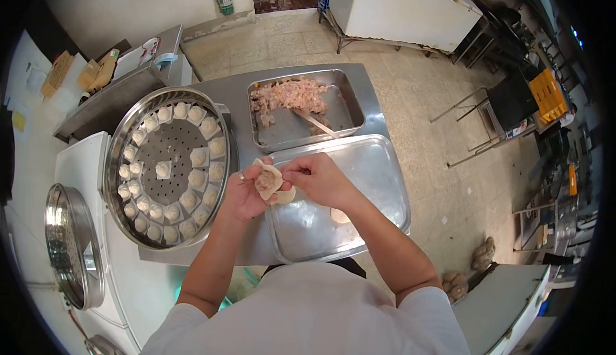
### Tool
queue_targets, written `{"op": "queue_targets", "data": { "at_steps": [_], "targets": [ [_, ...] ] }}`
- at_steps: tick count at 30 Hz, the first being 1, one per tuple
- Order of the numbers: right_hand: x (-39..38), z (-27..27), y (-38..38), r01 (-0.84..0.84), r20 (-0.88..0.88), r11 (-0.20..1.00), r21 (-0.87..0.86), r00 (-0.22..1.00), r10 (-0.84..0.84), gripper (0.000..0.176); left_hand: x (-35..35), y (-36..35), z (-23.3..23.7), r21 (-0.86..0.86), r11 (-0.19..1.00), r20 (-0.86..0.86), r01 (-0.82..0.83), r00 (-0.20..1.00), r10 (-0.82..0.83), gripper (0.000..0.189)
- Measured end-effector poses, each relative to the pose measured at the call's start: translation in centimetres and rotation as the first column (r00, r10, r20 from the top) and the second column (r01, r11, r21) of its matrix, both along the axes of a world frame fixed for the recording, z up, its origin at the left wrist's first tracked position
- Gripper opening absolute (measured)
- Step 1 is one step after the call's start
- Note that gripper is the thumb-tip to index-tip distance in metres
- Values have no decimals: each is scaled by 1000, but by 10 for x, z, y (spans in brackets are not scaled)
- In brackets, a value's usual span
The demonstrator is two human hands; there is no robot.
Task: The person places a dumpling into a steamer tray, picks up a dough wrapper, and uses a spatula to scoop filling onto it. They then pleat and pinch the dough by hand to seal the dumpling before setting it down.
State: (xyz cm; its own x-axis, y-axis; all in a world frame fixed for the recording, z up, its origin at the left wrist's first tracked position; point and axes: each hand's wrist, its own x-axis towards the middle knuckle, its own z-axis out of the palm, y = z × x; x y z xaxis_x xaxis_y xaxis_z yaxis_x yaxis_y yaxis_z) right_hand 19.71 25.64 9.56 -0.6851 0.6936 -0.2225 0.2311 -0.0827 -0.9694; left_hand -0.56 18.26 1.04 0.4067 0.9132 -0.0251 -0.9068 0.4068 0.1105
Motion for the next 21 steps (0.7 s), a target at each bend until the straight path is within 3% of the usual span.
{"op": "queue_targets", "data": {
  "at_steps": [8,11,14,21],
  "targets": [
    [19,29,-24,106,86,992,75,990,-112,15,11,-20,41,35,997,-183,-74,980,79,30],
    [32,46,-33,118,12,993,-1,993,-118,13,18,-29,63,48,994,-264,-103,958,112,32],
    [49,50,-40,136,-186,991,-1,973,-134,14,25,-34,77,66,989,-344,-132,927,147,34],
    [106,87,-58,199,-257,972,123,953,-162,11,53,-31,81,122,985,-391,-124,906,162,34]
  ]
}}
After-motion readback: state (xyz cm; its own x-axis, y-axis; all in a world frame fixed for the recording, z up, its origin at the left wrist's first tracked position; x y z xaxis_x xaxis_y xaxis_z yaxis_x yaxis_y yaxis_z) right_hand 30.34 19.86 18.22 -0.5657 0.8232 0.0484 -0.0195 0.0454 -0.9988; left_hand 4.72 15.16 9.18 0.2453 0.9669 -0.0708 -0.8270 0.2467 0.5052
